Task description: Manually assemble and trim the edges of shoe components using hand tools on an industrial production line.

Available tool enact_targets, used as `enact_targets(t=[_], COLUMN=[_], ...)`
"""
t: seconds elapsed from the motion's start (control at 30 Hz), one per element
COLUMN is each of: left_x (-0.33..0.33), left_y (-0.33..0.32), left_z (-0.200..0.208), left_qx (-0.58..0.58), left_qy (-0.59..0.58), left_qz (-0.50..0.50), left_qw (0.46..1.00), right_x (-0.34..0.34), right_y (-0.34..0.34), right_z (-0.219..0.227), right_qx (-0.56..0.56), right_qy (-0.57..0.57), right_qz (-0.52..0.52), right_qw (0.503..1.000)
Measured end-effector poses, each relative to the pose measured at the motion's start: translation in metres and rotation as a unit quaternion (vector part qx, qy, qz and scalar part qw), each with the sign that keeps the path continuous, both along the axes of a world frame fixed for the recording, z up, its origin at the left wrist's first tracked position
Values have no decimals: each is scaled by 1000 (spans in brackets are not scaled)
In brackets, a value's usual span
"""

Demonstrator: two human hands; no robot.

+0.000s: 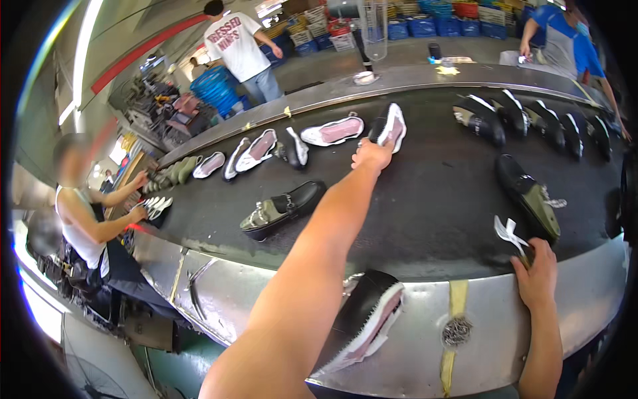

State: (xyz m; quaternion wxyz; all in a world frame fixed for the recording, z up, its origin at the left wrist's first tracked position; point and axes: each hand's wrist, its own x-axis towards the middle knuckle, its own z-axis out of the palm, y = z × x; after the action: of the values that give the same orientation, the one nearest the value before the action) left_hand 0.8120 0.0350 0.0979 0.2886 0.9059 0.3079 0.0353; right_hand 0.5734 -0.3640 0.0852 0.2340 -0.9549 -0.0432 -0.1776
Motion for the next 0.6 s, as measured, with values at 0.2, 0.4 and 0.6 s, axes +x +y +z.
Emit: enact_targets(t=[0.2,0.4,0.6], left_x=[-47,-275,-544], left_y=[79,138,113], left_z=[34,104,111], left_qx=[-461,-505,-408], left_qy=[-194,-355,-484], left_qz=[10,-124,-114], left_qw=[866,777,766], right_x=[13,14,-24], right_y=[14,6,11], right_z=[0,-9,1], right_qx=[7,-5,-108], right_qy=[-6,-56,-204], right_qz=[32,29,68], right_qw=[999,998,971])
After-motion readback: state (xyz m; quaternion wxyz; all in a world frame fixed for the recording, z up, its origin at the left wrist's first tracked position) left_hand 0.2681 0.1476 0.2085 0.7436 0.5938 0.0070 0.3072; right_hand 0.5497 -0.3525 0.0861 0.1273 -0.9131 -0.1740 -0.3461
